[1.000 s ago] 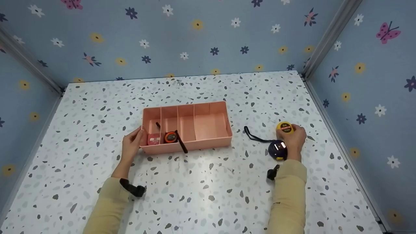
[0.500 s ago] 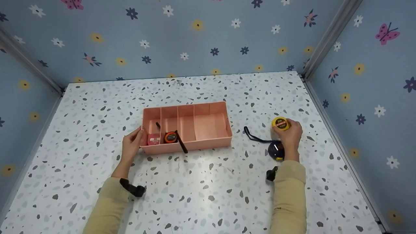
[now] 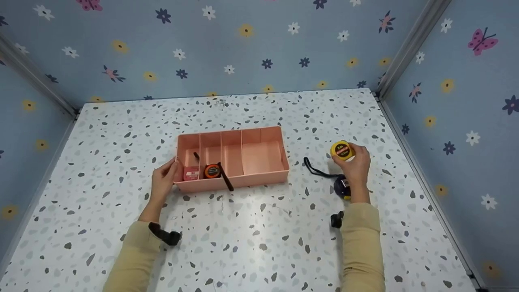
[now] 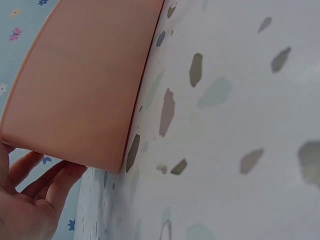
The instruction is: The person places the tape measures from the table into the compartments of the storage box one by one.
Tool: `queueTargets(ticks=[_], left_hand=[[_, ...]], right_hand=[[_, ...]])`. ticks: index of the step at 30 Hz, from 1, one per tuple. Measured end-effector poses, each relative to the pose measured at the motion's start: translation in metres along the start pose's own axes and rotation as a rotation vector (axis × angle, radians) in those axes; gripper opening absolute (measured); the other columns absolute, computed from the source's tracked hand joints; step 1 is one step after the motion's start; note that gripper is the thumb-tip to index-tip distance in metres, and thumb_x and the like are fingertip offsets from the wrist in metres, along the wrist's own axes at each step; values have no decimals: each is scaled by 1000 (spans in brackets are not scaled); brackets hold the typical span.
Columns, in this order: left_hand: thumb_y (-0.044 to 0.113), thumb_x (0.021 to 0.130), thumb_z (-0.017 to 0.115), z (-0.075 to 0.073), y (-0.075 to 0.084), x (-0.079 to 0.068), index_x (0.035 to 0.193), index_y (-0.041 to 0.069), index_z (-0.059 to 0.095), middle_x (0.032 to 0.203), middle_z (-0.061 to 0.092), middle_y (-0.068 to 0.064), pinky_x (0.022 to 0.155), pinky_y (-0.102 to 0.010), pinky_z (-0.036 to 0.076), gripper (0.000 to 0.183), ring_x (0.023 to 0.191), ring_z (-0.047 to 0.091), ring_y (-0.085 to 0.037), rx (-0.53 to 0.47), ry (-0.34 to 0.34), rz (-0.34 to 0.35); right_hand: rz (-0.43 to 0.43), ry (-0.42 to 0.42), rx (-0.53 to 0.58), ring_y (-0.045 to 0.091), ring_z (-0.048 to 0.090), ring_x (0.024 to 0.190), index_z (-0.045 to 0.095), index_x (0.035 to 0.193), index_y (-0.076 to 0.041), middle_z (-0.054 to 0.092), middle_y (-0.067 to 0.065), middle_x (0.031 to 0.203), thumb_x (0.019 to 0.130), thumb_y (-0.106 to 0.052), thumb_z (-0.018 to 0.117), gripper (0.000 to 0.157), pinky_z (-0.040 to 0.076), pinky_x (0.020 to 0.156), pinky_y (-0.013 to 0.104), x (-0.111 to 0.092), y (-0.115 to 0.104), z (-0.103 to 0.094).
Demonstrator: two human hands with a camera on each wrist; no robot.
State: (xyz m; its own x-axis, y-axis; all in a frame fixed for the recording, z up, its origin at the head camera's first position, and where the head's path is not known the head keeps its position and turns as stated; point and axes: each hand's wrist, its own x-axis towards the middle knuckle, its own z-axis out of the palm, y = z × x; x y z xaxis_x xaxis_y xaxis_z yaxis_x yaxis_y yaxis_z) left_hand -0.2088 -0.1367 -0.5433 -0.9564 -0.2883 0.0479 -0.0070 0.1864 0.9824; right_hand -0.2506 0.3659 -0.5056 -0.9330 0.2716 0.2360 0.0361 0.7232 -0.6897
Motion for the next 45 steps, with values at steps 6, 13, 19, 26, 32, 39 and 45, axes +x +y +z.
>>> queueTargets(ticks=[6,13,19,26,32,39,45], left_hand=[[17,91,51,0,1,0,121,1,53,113,57,-16,67,-18,44,34,91,57,-28,3,4,-10],[16,90,51,1,1,1,120,2,54,111,59,-15,64,-19,44,33,88,57,-26,2,14,-21],[17,91,51,0,2,0,121,2,54,112,59,-15,66,-18,44,34,90,57,-26,7,3,-34],[10,90,50,-4,26,-10,120,-4,51,112,56,-22,69,-24,45,33,93,55,-35,-9,-15,-11],[21,91,50,0,2,0,122,3,53,112,59,-14,73,-25,45,36,91,57,-25,29,-2,-18],[20,91,51,0,0,1,121,4,54,110,60,-14,71,-26,45,35,88,57,-21,32,9,-13],[18,90,51,0,1,1,121,4,54,110,60,-15,71,-27,45,34,88,57,-24,29,15,-13]], right_hand=[[0,8,7,30,43,103,50,121,1,48,17,109,72,-23,74,59,35,89,45,-4,-9,4],[-95,0,20,30,46,99,52,119,2,50,18,107,70,-18,76,58,37,85,46,-8,-19,2],[-154,2,33,29,46,97,54,116,1,52,17,106,68,-18,77,56,36,81,43,-13,-28,2],[-251,5,64,29,48,93,56,114,1,52,17,104,65,-14,78,55,35,76,41,-20,-40,4],[-282,-8,68,26,49,93,57,114,0,53,15,104,65,-15,79,55,33,72,32,-25,-52,7],[-354,-10,79,23,50,89,58,112,-1,54,13,102,63,-13,80,56,35,70,26,-30,-61,10],[-397,-19,107,21,51,88,59,111,-1,55,11,100,61,-12,81,56,35,70,22,-35,-69,15]])
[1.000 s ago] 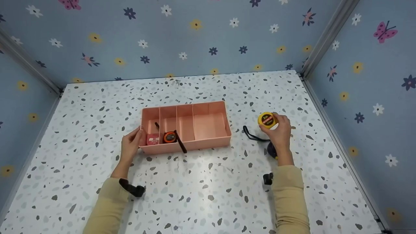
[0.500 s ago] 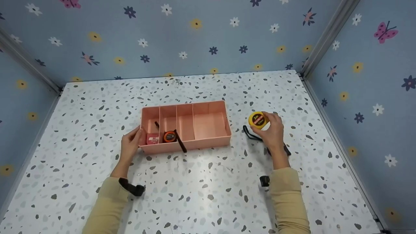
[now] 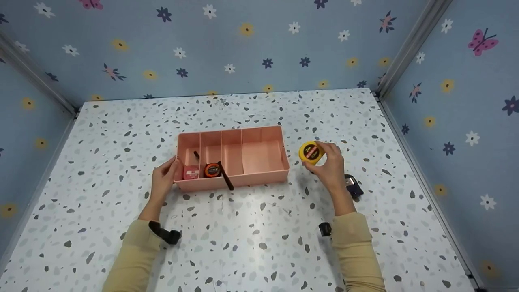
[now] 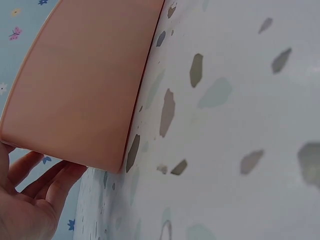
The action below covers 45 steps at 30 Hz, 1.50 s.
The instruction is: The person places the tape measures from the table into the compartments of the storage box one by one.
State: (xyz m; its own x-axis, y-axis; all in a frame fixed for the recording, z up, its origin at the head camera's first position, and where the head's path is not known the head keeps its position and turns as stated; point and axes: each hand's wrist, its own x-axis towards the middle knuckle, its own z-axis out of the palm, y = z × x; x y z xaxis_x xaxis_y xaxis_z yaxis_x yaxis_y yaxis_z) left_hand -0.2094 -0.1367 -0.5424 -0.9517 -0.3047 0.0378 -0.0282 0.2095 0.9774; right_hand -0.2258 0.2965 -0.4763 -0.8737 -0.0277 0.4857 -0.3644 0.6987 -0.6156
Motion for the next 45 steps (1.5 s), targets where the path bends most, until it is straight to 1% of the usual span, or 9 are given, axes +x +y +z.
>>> queueTargets(ticks=[4,9,16,20,29,34,37,40,45], left_hand=[[19,91,51,0,0,0,121,4,54,111,59,-15,72,-29,45,34,90,57,-25,5,-2,-4],[20,91,50,0,-1,1,122,3,53,114,58,-13,73,-29,46,35,91,57,-24,10,-11,4],[19,91,50,0,-1,1,121,3,53,113,58,-15,72,-26,45,35,90,57,-24,6,-6,9],[18,90,51,1,0,1,121,3,53,112,58,-15,72,-26,45,34,90,57,-25,-5,-3,12],[19,90,51,1,0,1,121,3,54,114,58,-14,75,-28,45,34,92,57,-23,-19,-4,4],[18,90,51,1,0,1,121,2,53,114,58,-15,76,-30,45,34,92,57,-23,-13,-2,7],[19,91,51,0,1,0,122,3,53,113,58,-14,75,-30,45,35,91,57,-22,5,-2,4],[21,91,51,0,0,0,122,4,53,112,59,-14,74,-29,45,36,90,56,-21,18,-4,-2],[23,91,50,0,0,0,123,4,53,113,58,-13,75,-29,44,36,90,56,-20,17,-10,-8]], right_hand=[[5,-25,14,22,51,90,58,113,-2,55,11,102,62,-13,81,57,36,72,21,-1,-7,4],[11,-55,38,19,50,92,58,114,-3,55,9,104,62,-15,81,58,37,74,22,-2,-17,10],[-30,-79,54,18,49,91,58,113,-2,55,9,104,62,-12,80,56,38,73,22,-2,-26,21],[-44,-94,79,17,49,93,58,113,-2,55,9,104,63,-11,79,55,40,76,23,-2,-31,26],[-129,-105,145,20,51,93,58,112,0,56,10,104,61,-12,81,57,43,79,36,0,-40,40],[-141,-124,147,19,50,90,58,113,-1,55,9,103,61,-11,81,57,42,72,26,1,-47,46],[-134,-138,136,18,50,90,58,113,-2,55,8,104,62,-12,80,57,41,72,22,2,-51,50],[-131,-153,137,16,50,93,58,114,-2,55,8,106,63,-13,80,57,41,77,25,2,-54,54],[-159,-171,158,18,49,96,57,114,-2,55,9,106,63,-14,80,57,43,80,36,3,-58,61]])
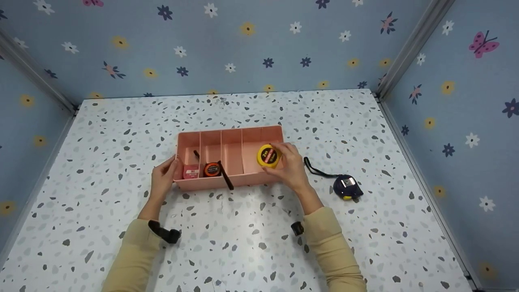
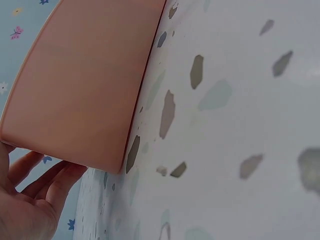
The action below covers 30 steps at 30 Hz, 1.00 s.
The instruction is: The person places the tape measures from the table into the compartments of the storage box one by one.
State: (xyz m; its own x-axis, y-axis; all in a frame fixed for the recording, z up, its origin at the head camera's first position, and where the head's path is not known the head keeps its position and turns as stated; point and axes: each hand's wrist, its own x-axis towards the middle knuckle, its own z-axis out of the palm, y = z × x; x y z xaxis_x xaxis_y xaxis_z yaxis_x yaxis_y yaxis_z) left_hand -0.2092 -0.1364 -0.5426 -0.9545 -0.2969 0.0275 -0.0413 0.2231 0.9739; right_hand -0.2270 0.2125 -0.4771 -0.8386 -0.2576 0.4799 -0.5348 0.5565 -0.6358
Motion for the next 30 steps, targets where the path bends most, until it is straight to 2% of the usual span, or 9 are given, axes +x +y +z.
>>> queueTargets(ticks=[3,10,16,22,30], left_hand=[[23,91,50,0,0,0,123,4,53,113,58,-12,76,-30,44,37,90,55,-19,3,2,-2],[21,91,50,0,1,0,121,3,54,113,58,-13,72,-25,44,36,89,56,-20,1,11,6],[22,91,50,0,1,-1,122,4,53,114,58,-13,76,-29,44,36,91,56,-20,-2,5,-7],[21,90,51,0,2,0,121,4,55,112,59,-12,75,-29,44,35,89,56,-19,-1,16,-5],[20,91,51,0,1,0,121,4,54,112,59,-13,75,-28,44,35,88,56,-19,5,17,5]], right_hand=[[-21,-9,6,18,49,97,57,115,-2,54,9,106,64,-14,79,57,44,80,38,2,-2,4],[-22,-47,9,16,49,98,56,118,-4,54,8,105,63,-16,80,61,44,80,32,7,-7,13],[-65,-65,38,17,49,98,56,116,-2,54,8,106,63,-15,80,60,45,76,38,12,-9,21],[-99,-82,63,16,50,94,56,116,-2,55,6,108,64,-18,80,59,43,75,31,17,-9,29],[-83,-122,44,16,47,91,57,114,-2,56,6,105,64,-20,80,58,41,76,32,23,-12,37]])
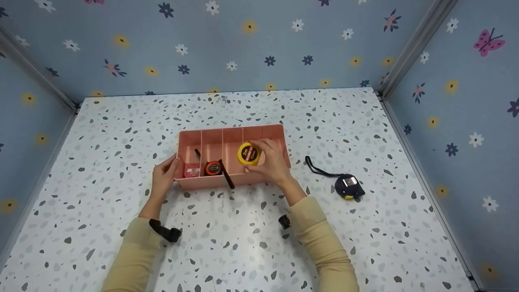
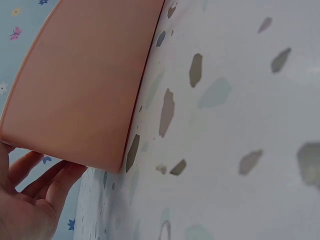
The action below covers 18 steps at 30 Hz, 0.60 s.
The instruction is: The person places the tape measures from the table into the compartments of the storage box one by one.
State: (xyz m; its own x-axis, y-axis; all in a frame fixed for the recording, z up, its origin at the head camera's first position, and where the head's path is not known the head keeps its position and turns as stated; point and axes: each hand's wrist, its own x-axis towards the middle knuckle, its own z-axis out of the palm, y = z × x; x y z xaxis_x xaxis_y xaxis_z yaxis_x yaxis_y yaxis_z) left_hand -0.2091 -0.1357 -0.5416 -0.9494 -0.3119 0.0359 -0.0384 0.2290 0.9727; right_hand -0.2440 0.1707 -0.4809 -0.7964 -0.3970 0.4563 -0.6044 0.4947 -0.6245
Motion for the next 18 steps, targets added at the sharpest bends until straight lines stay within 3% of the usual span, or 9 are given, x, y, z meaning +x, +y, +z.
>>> queueTargets(ticks=[10,18], left_hand=[[19,90,52,0,-1,0,121,3,54,111,59,-13,74,-28,44,35,88,56,-19,-28,-4,10],[20,91,50,-1,-1,0,122,3,53,114,58,-12,78,-30,44,35,92,56,-19,-23,-13,8]], right_hand=[[-4,-66,-8,17,48,93,57,115,-3,55,6,107,62,-15,81,60,42,78,39,10,-3,9],[-47,-131,-48,18,47,99,56,117,-3,55,6,109,66,-26,78,60,30,89,45,18,-2,16]])
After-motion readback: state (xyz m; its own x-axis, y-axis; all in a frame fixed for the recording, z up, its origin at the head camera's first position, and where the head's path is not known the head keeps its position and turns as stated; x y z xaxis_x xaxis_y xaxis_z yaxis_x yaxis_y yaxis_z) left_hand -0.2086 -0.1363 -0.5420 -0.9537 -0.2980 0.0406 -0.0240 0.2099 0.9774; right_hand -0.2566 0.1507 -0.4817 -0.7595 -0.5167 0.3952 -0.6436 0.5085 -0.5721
